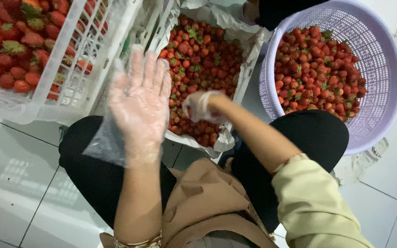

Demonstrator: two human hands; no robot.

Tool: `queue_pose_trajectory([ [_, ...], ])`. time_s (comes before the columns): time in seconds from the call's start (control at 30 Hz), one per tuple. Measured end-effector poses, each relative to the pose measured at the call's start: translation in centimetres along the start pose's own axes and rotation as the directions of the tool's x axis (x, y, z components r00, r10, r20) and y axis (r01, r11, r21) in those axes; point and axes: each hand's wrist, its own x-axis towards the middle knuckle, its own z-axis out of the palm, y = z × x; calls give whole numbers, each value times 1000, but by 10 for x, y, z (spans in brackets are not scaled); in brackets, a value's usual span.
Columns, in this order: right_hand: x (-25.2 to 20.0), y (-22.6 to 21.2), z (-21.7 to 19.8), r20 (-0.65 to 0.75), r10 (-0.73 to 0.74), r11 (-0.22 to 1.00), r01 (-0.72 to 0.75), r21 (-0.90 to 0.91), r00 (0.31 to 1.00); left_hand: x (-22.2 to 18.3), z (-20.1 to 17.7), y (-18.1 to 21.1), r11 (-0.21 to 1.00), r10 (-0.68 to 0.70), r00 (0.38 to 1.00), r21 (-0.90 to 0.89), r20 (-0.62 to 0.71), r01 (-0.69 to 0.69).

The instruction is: The person sits on the floor and sorts strawberries by hand, picking them from a white crate and placing them into a purple basket. They wear disposable gloves and handle the fruit individually, occasionally inspecting each one before moving it.

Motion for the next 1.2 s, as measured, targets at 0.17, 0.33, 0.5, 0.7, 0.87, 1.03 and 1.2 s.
queue_pose_trajectory([
  [0.17,-81,-16,-72,-108,-97,946,125,298,989,15,-16,-42,978,64,969,210,-240,-13],
  [0.33,-136,-35,-71,-262,-137,741,274,613,955,7,-6,-76,988,-138,956,36,-258,152],
  [0.5,-152,-45,-40,-419,-326,493,531,689,847,-8,13,-70,970,-227,920,6,-320,242],
  [0.7,-185,-31,-34,-455,-374,225,555,801,808,-9,29,-64,928,-223,973,-320,-65,192],
  [0.87,-196,-11,-42,-635,-290,323,698,639,716,-15,29,-67,879,-288,957,-389,27,275],
  [1.03,-191,-9,-41,-700,-459,397,831,390,547,-27,36,-61,879,-271,954,-370,131,301],
  [1.2,-183,-13,-36,-697,-407,662,717,221,590,-29,36,-56,876,-303,940,-345,155,339],
])
